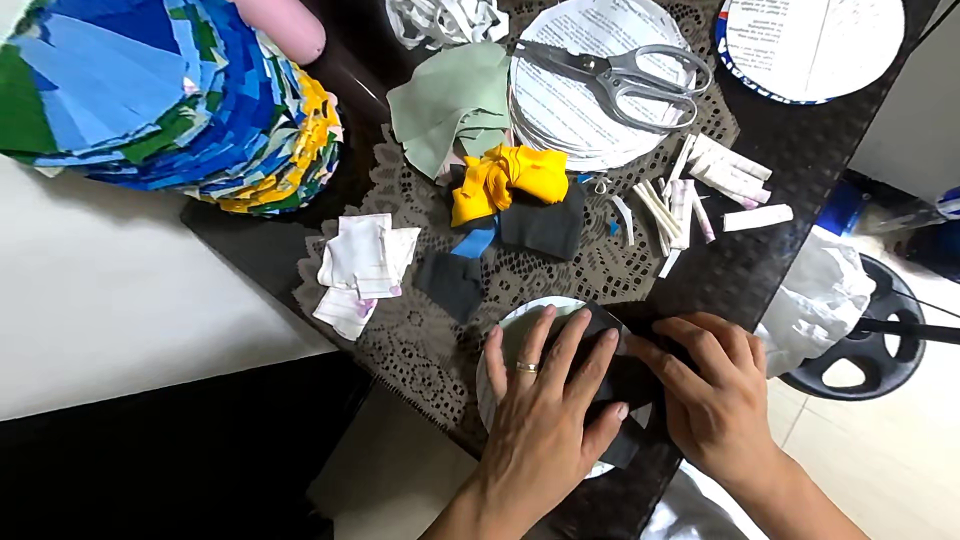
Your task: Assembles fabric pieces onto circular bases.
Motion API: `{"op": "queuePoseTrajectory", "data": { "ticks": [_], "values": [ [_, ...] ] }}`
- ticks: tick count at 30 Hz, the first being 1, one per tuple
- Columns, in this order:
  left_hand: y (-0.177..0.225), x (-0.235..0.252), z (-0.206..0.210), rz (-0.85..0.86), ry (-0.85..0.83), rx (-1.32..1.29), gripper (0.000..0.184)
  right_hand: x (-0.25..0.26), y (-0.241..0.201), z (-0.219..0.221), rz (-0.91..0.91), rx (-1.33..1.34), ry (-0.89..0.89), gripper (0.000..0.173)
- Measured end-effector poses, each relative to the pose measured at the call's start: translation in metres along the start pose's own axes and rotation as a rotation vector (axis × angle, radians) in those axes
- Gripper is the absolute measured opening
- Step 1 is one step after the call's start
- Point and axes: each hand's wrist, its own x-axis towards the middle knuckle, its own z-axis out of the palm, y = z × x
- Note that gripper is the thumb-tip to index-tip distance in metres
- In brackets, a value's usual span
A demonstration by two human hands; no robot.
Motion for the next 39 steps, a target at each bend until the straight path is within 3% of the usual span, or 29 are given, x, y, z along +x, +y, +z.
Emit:
{"op": "queuePoseTrajectory", "data": {
  "ticks": [18, 21, 25, 28, 32, 35, 39],
  "values": [
    [-0.004, 0.010, -0.007, 0.065, -0.061, 0.017, 0.062, 0.001, -0.001, 0.002, 0.006, -0.028, 0.009, 0.039],
    [-0.009, 0.010, -0.013, 0.024, -0.055, -0.052, 0.065, 0.006, -0.004, 0.000, 0.008, -0.074, -0.047, 0.044],
    [-0.022, -0.004, -0.022, -0.066, 0.049, -0.110, 0.055, 0.010, -0.005, -0.002, 0.000, -0.097, -0.081, 0.046],
    [-0.021, -0.024, -0.021, -0.027, 0.057, -0.074, 0.059, 0.009, 0.001, -0.004, 0.038, 0.042, -0.042, 0.045],
    [-0.014, -0.045, -0.016, 0.038, -0.075, 0.029, 0.077, 0.003, 0.014, -0.019, 0.157, 0.375, 0.073, 0.035],
    [-0.015, -0.050, -0.013, 0.067, -0.139, 0.061, 0.082, -0.001, 0.027, -0.030, 0.217, 0.462, 0.170, 0.034],
    [-0.003, -0.037, -0.020, 0.061, -0.083, -0.002, 0.079, -0.006, 0.042, -0.036, 0.314, 0.510, 0.297, 0.033]
  ]
}}
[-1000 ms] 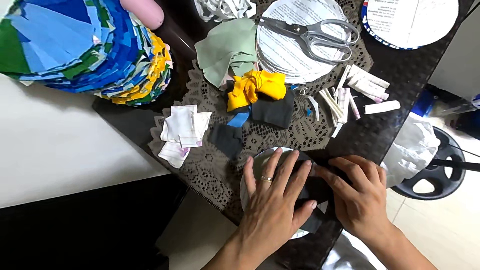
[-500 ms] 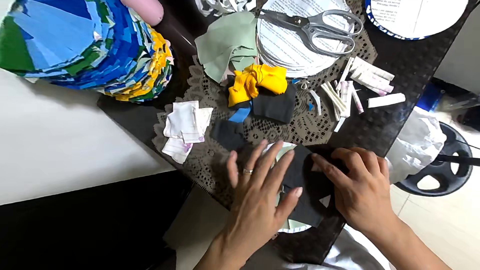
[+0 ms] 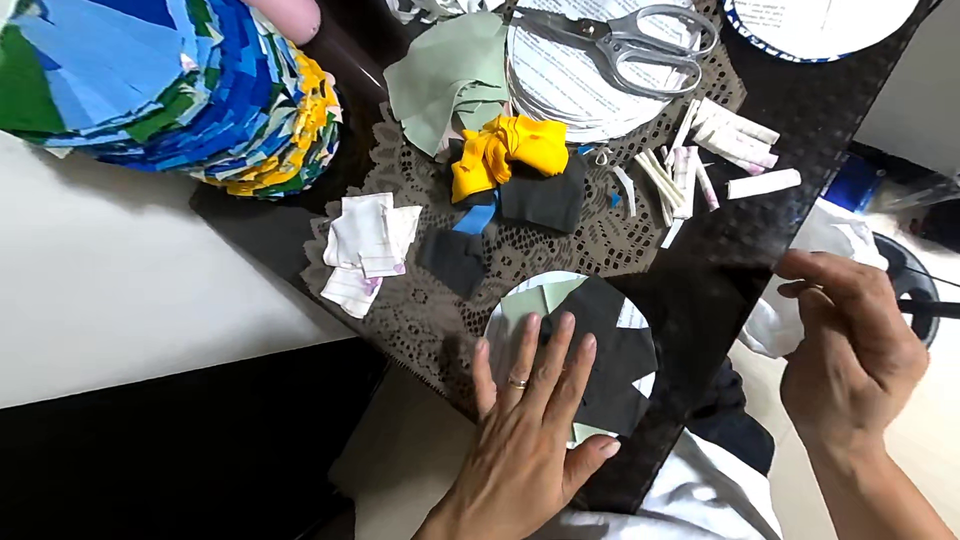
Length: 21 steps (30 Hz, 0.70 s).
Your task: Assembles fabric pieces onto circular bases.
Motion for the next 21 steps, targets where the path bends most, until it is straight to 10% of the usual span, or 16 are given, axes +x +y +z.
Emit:
{"op": "queuePoseTrajectory", "data": {
  "ticks": [21],
  "values": [
    [0.024, 0.037, 0.027, -0.236, 0.013, 0.050, 0.066, -0.043, -0.027, 0.046, 0.091, -0.405, -0.205, 0.040]
  ]
}}
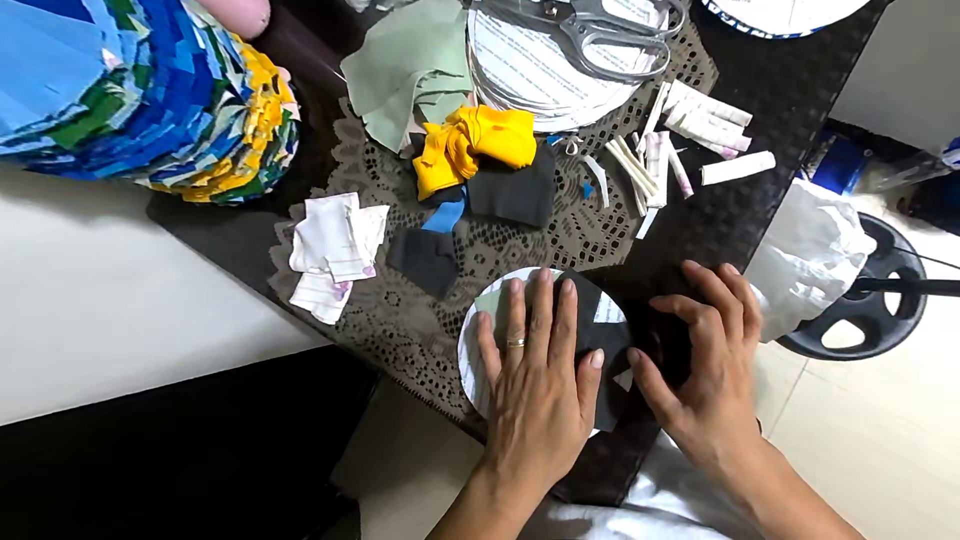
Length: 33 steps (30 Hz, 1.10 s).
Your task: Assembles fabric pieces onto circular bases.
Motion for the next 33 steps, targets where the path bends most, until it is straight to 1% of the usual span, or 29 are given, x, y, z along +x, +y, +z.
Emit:
{"op": "queuePoseTrajectory", "data": {
  "ticks": [5, 8, 11, 14, 16, 19, 21, 24, 28, 30, 31, 33],
  "values": [
    [0.001, 0.000, -0.001, -0.007, -0.010, 0.000, 0.065, 0.000, -0.002, 0.000, 0.024, 0.014, -0.007, 0.040],
    [0.000, 0.000, 0.000, 0.000, -0.008, 0.003, 0.066, 0.004, -0.007, -0.001, 0.061, 0.007, 0.015, 0.044],
    [0.000, 0.000, 0.000, -0.001, -0.011, 0.010, 0.067, 0.009, -0.010, 0.007, 0.054, -0.100, 0.092, 0.038],
    [0.000, -0.001, 0.000, -0.002, -0.010, 0.015, 0.066, 0.010, -0.011, 0.013, 0.053, -0.141, 0.117, 0.034],
    [0.000, -0.001, 0.000, -0.001, -0.009, 0.006, 0.066, 0.009, -0.008, 0.011, 0.057, -0.047, 0.121, 0.030],
    [-0.001, 0.000, -0.002, -0.001, -0.011, -0.041, 0.066, 0.010, 0.004, -0.005, 0.091, 0.335, 0.149, 0.019],
    [0.000, -0.001, -0.007, -0.022, -0.007, -0.065, 0.066, 0.011, 0.010, -0.016, 0.110, 0.534, 0.213, 0.016],
    [0.007, 0.000, -0.011, -0.060, 0.015, -0.048, 0.068, 0.012, 0.020, -0.024, 0.164, 0.583, 0.277, 0.021],
    [0.012, 0.006, -0.005, -0.092, 0.009, 0.011, 0.079, 0.010, 0.026, -0.028, 0.189, 0.545, 0.256, 0.019],
    [0.007, 0.008, -0.002, -0.032, -0.018, 0.019, 0.081, 0.008, 0.027, -0.030, 0.181, 0.540, 0.233, 0.019],
    [0.002, 0.009, -0.001, 0.035, -0.031, 0.011, 0.081, 0.006, 0.028, -0.030, 0.178, 0.532, 0.225, 0.018],
    [-0.012, 0.015, -0.001, 0.239, -0.067, -0.018, 0.080, 0.002, 0.031, -0.032, 0.163, 0.504, 0.217, 0.017]
  ]
}}
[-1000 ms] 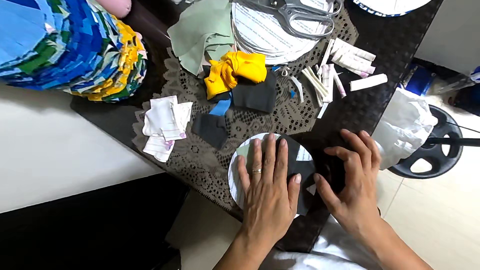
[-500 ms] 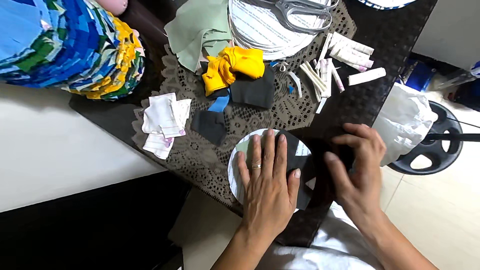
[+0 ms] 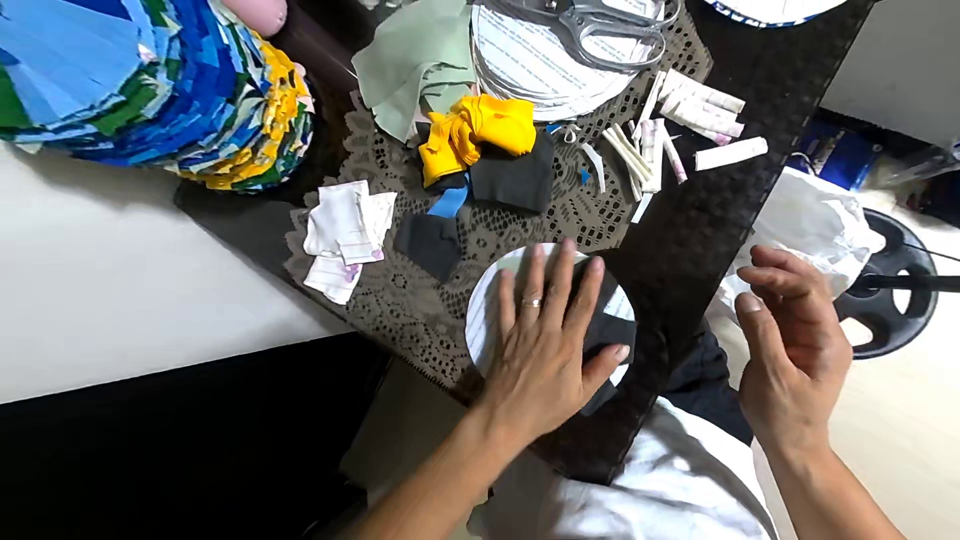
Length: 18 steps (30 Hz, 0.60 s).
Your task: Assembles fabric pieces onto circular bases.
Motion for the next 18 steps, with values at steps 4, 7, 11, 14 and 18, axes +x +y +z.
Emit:
{"op": "queuePoseTrajectory", "data": {
  "ticks": [4, 7, 11, 14, 18],
  "values": [
    [-0.025, 0.015, -0.007, 0.340, -0.104, -0.017, 0.075, -0.007, 0.006, -0.010, -0.063, -0.065, 0.000, 0.017],
    [-0.025, 0.018, -0.014, 0.330, -0.125, -0.081, 0.072, -0.012, 0.010, -0.017, -0.080, -0.092, 0.006, 0.017],
    [-0.010, 0.007, -0.016, 0.166, -0.030, -0.129, 0.070, -0.019, 0.013, -0.020, -0.087, -0.105, -0.004, 0.017],
    [0.012, -0.004, -0.008, 0.011, 0.058, -0.034, 0.068, -0.020, 0.013, -0.020, -0.081, -0.116, -0.039, 0.019],
    [0.024, -0.008, 0.009, -0.101, 0.071, 0.054, 0.071, -0.021, 0.011, -0.017, -0.076, -0.134, -0.067, 0.018]
  ]
}}
